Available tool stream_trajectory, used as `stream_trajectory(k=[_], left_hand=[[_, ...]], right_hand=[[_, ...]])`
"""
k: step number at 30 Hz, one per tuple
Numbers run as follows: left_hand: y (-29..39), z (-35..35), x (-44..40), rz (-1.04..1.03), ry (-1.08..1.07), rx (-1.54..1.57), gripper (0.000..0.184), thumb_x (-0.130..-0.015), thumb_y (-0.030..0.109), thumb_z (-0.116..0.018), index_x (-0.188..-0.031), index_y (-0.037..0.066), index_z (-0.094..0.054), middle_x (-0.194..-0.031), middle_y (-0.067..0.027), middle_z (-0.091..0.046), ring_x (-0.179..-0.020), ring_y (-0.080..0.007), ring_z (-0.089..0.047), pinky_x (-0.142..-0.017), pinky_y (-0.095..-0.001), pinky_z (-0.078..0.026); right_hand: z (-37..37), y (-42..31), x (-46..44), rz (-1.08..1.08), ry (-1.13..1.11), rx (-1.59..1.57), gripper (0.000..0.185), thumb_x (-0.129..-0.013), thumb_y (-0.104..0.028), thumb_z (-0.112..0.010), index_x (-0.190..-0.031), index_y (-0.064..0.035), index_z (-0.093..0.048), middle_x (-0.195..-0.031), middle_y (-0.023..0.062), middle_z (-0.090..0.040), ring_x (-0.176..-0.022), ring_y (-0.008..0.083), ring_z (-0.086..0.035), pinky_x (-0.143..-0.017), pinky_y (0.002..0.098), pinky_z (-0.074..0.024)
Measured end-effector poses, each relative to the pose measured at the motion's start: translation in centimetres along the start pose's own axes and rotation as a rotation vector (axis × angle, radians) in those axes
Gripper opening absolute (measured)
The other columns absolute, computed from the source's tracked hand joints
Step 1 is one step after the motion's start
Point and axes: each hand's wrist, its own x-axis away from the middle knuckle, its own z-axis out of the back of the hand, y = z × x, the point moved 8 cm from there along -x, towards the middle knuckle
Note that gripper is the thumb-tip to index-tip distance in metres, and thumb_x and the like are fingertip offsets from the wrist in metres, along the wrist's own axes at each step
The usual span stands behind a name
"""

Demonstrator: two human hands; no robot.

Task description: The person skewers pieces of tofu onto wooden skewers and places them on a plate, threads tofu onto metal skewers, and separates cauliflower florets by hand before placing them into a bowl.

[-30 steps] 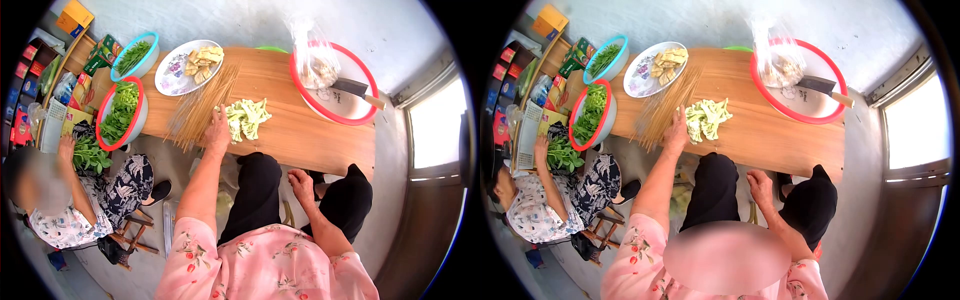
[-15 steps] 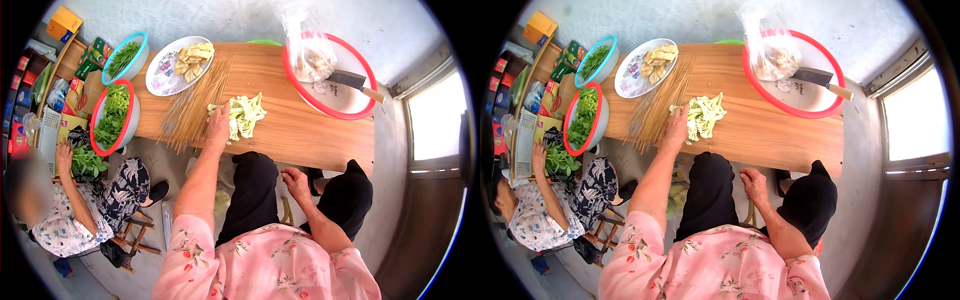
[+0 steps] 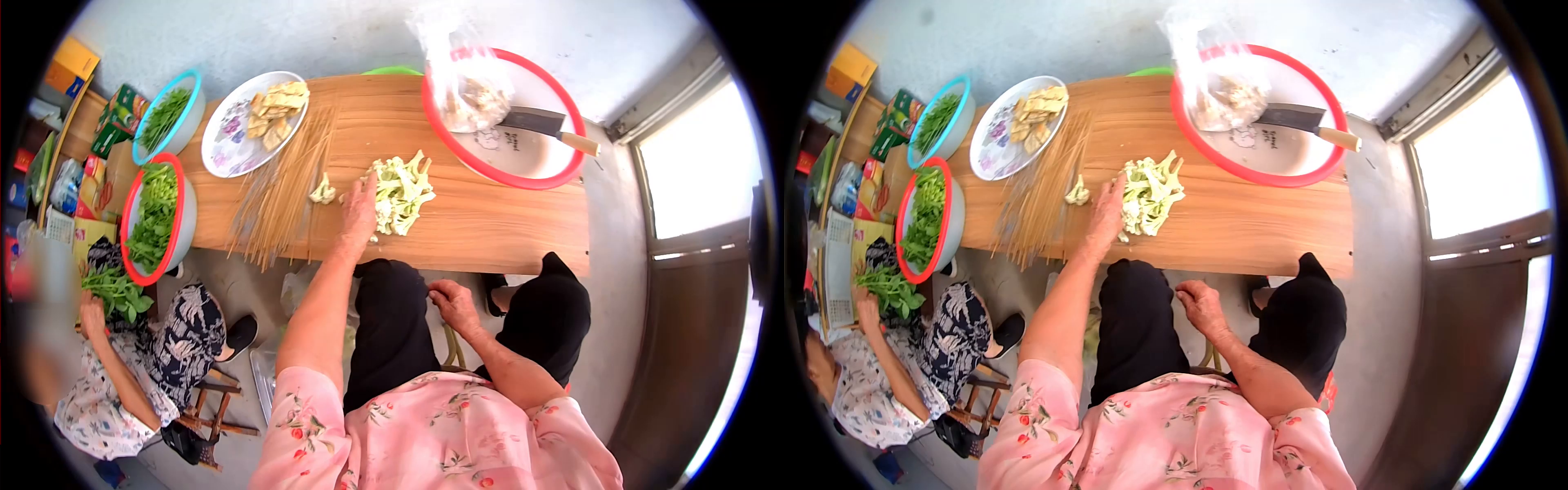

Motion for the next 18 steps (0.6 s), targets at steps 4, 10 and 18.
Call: stream_trajectory(k=[4, 10, 18], left_hand=[[1.8, -0.1, -0.3, -0.072, -0.018, 0.07, 0.077, -0.066, -0.016, -0.052, -0.134, 0.014, -0.031, -0.119, -0.0173, -0.044, -0.104, -0.0385, -0.049, -0.088, -0.0432, -0.043], [2.1, 1.1, -0.1, -0.112, 0.024, 0.175, 0.068, -0.07, -0.015, -0.048, -0.131, 0.011, -0.034, -0.12, -0.0144, -0.045, -0.108, -0.0344, -0.048, -0.087, -0.0419, -0.043], [-4.1, 4.3, 1.3, 0.106, 0.277, -0.41, 0.024, -0.077, 0.003, -0.05, -0.101, 0.002, -0.054, -0.103, -0.0122, -0.051, -0.093, -0.0285, -0.049, -0.077, -0.042, -0.041]], right_hand=[[-0.1, -0.2, -0.1, -0.001, 0.012, 0.034, 0.013, -0.079, -0.01, -0.061, -0.089, -0.002, -0.064, -0.086, 0.0168, -0.063, -0.082, 0.0331, -0.06, -0.073, 0.0368, -0.0479], [-0.1, -0.3, -0.1, -0.003, -0.026, 0.04, 0.013, -0.079, -0.01, -0.06, -0.089, -0.0022, -0.064, -0.086, 0.0164, -0.063, -0.081, 0.0325, -0.06, -0.072, 0.0363, -0.0479], [0.6, 1.1, -0.1, 0.004, 0.012, 0.025, 0.013, -0.08, -0.007, -0.061, -0.092, -0.0007, -0.063, -0.078, 0.0119, -0.062, -0.064, 0.0183, -0.06, -0.06, 0.0294, -0.0472]])
